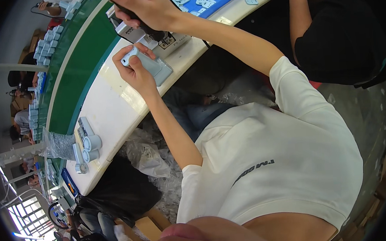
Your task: Assembling electronic components on an assembly line using a power screwdriver.
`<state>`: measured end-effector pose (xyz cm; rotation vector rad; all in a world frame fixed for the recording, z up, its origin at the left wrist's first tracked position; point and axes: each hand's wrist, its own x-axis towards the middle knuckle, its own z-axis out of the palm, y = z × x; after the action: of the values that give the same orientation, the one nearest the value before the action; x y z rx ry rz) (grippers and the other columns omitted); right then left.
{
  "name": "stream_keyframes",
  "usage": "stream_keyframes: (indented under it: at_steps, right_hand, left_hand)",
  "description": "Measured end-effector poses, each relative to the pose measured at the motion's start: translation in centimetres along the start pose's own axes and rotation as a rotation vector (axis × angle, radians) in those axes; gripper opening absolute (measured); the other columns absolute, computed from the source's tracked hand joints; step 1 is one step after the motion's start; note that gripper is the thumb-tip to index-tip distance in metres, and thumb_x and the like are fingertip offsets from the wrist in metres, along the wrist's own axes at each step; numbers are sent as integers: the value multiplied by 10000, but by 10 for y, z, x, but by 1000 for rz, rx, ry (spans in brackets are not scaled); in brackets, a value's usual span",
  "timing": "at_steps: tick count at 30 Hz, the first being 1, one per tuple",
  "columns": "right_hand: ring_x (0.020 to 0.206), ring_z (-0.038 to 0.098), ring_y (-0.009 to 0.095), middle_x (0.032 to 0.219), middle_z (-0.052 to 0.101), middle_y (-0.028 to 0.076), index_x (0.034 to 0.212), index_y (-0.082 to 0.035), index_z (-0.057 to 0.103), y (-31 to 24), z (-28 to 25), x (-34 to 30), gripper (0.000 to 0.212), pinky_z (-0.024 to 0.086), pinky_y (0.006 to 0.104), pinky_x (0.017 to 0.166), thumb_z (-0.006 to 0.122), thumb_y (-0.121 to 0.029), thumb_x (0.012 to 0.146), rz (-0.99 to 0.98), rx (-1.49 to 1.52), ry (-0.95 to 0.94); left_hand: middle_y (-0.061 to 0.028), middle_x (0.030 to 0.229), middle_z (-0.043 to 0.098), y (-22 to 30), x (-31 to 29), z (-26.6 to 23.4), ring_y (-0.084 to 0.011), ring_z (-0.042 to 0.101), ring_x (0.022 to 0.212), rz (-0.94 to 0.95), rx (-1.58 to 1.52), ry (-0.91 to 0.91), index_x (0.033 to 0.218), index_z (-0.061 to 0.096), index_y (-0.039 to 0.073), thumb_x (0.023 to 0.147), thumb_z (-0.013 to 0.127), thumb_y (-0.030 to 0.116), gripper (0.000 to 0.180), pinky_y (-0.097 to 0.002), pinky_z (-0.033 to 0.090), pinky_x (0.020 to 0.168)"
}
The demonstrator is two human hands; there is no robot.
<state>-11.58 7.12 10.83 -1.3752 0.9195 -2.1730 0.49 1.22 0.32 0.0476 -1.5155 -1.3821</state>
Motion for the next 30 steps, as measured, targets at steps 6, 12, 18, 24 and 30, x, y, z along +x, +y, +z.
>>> stream_keyframes:
  at_steps: [6,12,18,24,30]
  right_hand:
    - [386,436,82,533,464,33,800,-55,473,-80,38,16,590,375,209,382,404,-632,904,52,246,17]
    - [368,429,62,502,444,1,762,-76,439,-71,65,40,526,349,199,352,474,-582,903,-162,157,-151]
    - [355,410,44,504,437,-19,782,-78,438,-46,64,46,507,325,187,331,487,-568,903,-244,138,-305]
    - [362,429,41,489,422,-28,756,-78,436,-46,72,43,529,336,184,328,481,-586,897,-214,-1,-199]
    - [363,430,36,493,428,-29,761,-81,431,-41,72,38,524,348,180,330,482,-585,896,-260,33,-200]
  left_hand:
    - [-130,788,555,5,-1,-3,-190,554,610,-4,-28,-29,1040,435,45,874,596,472,486,-270,448,564]
    - [-135,780,548,3,-5,-4,-196,553,608,-16,-49,-39,1032,431,33,860,601,499,525,-276,448,562]
    - [-147,785,556,2,-4,-1,-192,554,609,-2,-58,-40,1031,429,24,868,598,486,519,-278,451,565]
    - [-143,786,558,4,-4,-1,-190,553,609,-15,-59,-25,1034,433,23,871,598,480,512,-276,451,568]
    - [-137,776,556,2,-7,-1,-191,551,604,-4,-51,-19,1032,431,25,859,602,499,532,-278,449,563]
